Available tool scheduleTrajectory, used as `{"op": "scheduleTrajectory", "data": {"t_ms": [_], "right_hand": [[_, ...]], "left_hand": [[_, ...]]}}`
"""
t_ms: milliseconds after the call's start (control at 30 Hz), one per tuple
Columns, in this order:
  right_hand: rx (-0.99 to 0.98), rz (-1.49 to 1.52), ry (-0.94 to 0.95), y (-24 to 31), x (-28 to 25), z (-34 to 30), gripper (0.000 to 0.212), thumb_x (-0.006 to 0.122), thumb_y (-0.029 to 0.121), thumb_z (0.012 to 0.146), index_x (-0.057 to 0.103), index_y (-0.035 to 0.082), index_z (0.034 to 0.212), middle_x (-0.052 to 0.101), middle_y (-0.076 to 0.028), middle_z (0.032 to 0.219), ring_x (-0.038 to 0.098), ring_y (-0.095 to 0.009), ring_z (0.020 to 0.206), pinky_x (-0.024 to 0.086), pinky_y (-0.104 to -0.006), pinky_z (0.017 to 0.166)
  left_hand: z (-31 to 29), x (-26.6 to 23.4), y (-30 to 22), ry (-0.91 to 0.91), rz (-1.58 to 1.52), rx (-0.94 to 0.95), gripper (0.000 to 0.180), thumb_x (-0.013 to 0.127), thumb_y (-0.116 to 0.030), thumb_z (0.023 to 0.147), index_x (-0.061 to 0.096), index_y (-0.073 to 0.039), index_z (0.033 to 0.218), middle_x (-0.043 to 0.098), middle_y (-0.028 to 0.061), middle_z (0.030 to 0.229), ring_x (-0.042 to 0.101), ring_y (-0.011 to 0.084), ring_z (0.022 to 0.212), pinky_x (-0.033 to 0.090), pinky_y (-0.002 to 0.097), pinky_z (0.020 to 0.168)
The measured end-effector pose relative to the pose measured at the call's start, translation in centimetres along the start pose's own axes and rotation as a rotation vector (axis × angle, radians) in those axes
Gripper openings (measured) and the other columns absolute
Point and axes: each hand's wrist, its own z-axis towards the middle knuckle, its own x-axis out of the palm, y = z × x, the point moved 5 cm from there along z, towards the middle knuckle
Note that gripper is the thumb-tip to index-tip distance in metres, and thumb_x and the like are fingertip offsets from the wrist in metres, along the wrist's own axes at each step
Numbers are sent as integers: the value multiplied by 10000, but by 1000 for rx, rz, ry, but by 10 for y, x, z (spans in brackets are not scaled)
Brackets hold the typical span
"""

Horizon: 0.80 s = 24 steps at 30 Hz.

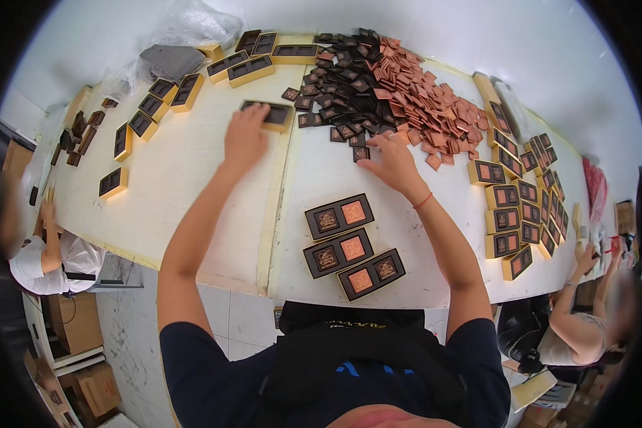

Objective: The person repeatedly picks small rectangular inserts from a pile and places them into open compact cases on a white table. The person closes each case and sets it aside, continuing the cycle with additional inserts and cases.

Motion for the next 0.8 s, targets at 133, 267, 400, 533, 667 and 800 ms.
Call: {"op": "scheduleTrajectory", "data": {"t_ms": [133,267,400,533,667,800], "right_hand": [[63,170,137,-16,13,5,327,815,154,774,647,27,1025,584,-85,889,588,-206,780,488,-344,698],[264,518,279,-14,17,12,282,758,58,829,630,28,1079,591,-28,839,582,-104,681,484,-255,609],[285,941,238,28,22,24,299,669,-13,899,637,32,1193,613,-11,831,635,-84,704,542,-229,636],[146,666,349,72,41,31,274,698,54,885,657,32,1156,645,-29,800,627,-88,684,506,-258,593],[86,340,375,94,45,34,264,748,98,828,676,36,1074,623,-45,734,615,-123,650,478,-292,581],[-69,282,161,103,41,29,211,770,107,792,678,34,968,635,-75,776,624,-214,694,495,-330,627]], "left_hand": [[-33,-44,-81,245,-181,-61,651,764,-154,740,565,-124,1359,557,116,1365,520,309,1216,414,404,1067],[-40,-55,-74,79,-255,48,669,825,-236,713,579,-99,1321,560,130,1332,508,310,1218,413,421,1052],[-48,-35,-63,324,-516,-108,714,860,-249,711,564,-88,1340,597,127,1272,531,314,1204,425,402,1051],[-56,-34,-83,277,-537,-147,651,868,-259,712,589,-79,1272,626,108,1190,558,303,1151,461,393,996],[-59,-38,-89,235,-528,-177,601,865,-272,715,603,-81,1220,625,88,1174,567,294,1125,478,395,951],[-58,-34,-88,193,-574,-91,552,833,-265,767,620,-74,1239,646,101,1147,589,275,1081,482,379,928]]}}
